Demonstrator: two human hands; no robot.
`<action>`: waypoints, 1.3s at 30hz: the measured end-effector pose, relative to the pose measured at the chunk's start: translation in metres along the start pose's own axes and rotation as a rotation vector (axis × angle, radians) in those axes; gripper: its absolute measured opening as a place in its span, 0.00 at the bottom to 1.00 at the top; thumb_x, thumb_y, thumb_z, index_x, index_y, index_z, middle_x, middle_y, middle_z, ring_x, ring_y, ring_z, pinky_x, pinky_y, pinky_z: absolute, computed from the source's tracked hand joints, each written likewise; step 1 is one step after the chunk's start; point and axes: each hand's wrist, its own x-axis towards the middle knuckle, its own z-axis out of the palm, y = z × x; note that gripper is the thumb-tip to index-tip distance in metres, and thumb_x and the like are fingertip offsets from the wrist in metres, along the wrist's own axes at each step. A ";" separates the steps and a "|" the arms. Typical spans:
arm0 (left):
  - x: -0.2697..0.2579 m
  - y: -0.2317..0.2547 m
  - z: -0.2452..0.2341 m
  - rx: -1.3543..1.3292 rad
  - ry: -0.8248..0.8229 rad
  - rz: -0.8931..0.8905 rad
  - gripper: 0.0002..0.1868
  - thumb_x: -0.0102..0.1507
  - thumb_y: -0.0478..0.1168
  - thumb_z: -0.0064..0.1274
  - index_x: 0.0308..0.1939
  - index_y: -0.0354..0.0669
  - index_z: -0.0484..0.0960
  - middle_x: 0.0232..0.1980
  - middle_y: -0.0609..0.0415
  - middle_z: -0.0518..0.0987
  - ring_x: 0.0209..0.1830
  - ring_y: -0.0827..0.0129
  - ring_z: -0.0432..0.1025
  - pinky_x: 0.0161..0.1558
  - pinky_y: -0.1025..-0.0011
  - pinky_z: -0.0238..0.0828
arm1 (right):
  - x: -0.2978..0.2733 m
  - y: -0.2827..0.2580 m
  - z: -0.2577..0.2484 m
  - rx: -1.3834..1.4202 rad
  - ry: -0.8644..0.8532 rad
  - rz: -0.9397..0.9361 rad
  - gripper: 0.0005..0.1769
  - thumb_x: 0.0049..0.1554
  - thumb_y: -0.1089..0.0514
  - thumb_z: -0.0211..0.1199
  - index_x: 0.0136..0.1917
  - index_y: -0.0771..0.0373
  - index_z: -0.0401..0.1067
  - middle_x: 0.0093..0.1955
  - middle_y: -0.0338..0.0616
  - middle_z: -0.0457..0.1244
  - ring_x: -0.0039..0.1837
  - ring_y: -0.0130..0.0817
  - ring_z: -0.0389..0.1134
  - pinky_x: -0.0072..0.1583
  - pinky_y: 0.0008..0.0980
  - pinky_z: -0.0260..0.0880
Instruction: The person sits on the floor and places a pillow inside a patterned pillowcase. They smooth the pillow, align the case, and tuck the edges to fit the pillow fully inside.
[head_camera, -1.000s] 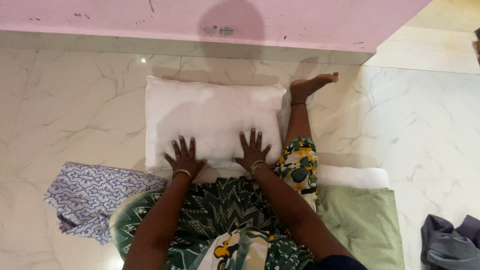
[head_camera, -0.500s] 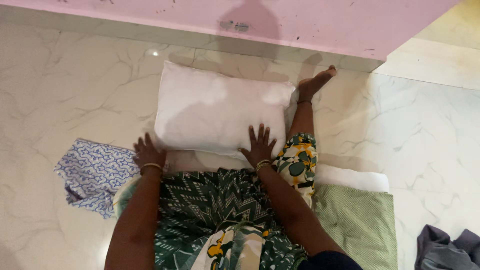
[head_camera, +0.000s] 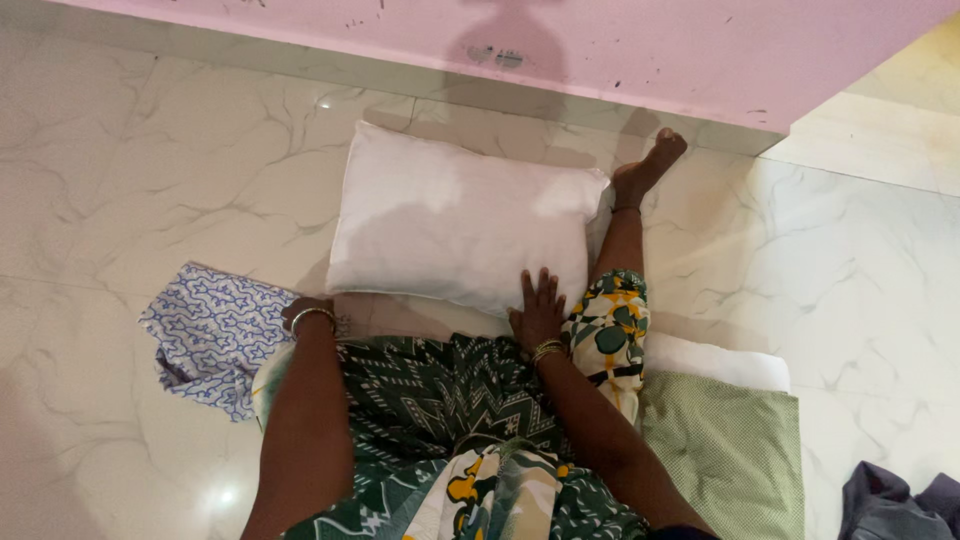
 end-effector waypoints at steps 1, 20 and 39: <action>0.004 -0.003 -0.001 -0.043 0.068 0.012 0.26 0.65 0.54 0.52 0.60 0.41 0.79 0.66 0.41 0.75 0.70 0.49 0.65 0.70 0.51 0.65 | 0.001 0.001 0.002 0.020 0.032 -0.023 0.51 0.59 0.41 0.61 0.86 0.49 0.38 0.87 0.56 0.27 0.86 0.60 0.29 0.76 0.68 0.36; -0.134 0.032 -0.054 -1.536 -1.025 0.599 0.06 0.66 0.39 0.59 0.41 0.50 0.76 0.35 0.62 0.75 0.35 0.71 0.73 0.46 0.64 0.76 | -0.017 -0.054 -0.021 0.621 0.032 -0.219 0.40 0.68 0.39 0.50 0.85 0.56 0.46 0.88 0.58 0.40 0.88 0.57 0.36 0.81 0.57 0.40; -0.119 -0.010 0.008 -1.130 -0.638 0.556 0.23 0.63 0.35 0.50 0.63 0.49 0.67 0.44 0.54 0.77 0.36 0.70 0.70 0.38 0.69 0.74 | -0.003 -0.036 -0.041 1.673 -0.035 0.299 0.12 0.67 0.51 0.56 0.57 0.61 0.70 0.53 0.41 0.65 0.55 0.32 0.65 0.58 0.36 0.68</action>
